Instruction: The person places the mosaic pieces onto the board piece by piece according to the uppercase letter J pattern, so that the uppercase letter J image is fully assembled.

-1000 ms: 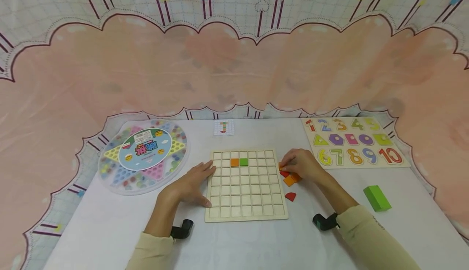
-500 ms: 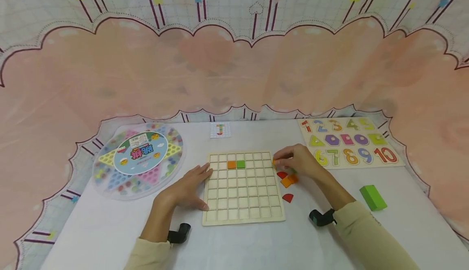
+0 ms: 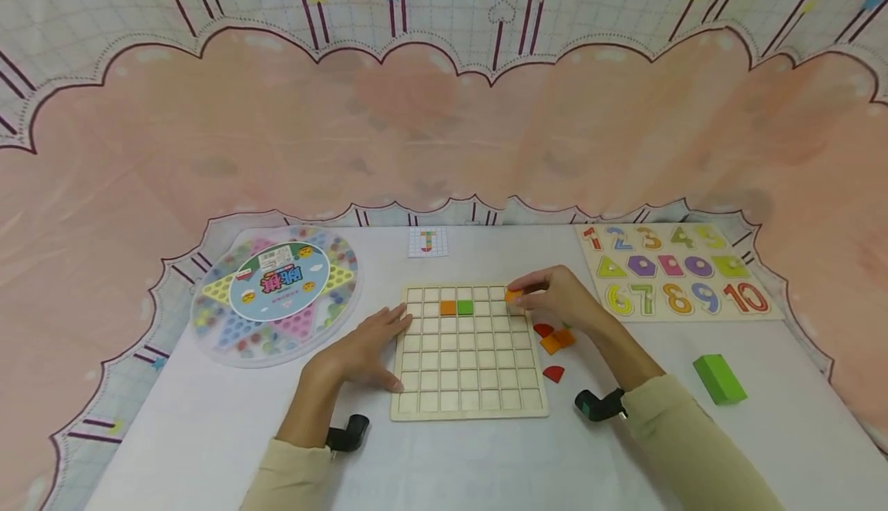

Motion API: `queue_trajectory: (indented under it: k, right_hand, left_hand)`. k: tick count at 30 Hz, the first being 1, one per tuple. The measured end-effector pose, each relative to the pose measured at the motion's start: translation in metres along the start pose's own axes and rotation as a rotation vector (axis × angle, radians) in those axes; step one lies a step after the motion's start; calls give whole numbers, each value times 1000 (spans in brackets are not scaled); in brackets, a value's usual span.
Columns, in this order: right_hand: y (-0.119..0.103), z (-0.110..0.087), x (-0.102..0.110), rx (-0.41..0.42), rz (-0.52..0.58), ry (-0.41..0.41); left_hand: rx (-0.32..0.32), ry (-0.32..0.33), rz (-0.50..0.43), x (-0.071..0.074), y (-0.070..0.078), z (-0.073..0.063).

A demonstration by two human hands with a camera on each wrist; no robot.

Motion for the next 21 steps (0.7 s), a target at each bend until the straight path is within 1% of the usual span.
queue_trajectory:
  k: [3,5,6,10,13,21]
  right_hand:
    - [-1,5,-6,-40,11,5]
    - [-1,8,-10,-37,7,-2]
    - [-2,10,-12,-29,6,-4]
    - [-4,15,-20,59,22,-14]
    - [-5,17,-26,108,12,-24]
    - [-7,20,-39,104,-68,-14]
  left_hand:
    - [1,-3,-2,0,0,-1]
    - [1,-6,-3,1,0,-2]
    - [1,-6,-1,1,0,-2]
    - [-1,-7,1,1,0,-2]
    - [0,-8,-3,1,0,-1]
    - [20,-2,-3,-1,-2,3]
Point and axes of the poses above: each hand's wrist, its own z-axis towards the middle knuckle, its own x-axis out of the back of the hand, y = z × x, the point moved 3 cm from there along z, towards the middle knuckle, and after that the axes turned 14 degrees about x, right-handed, at the moved point
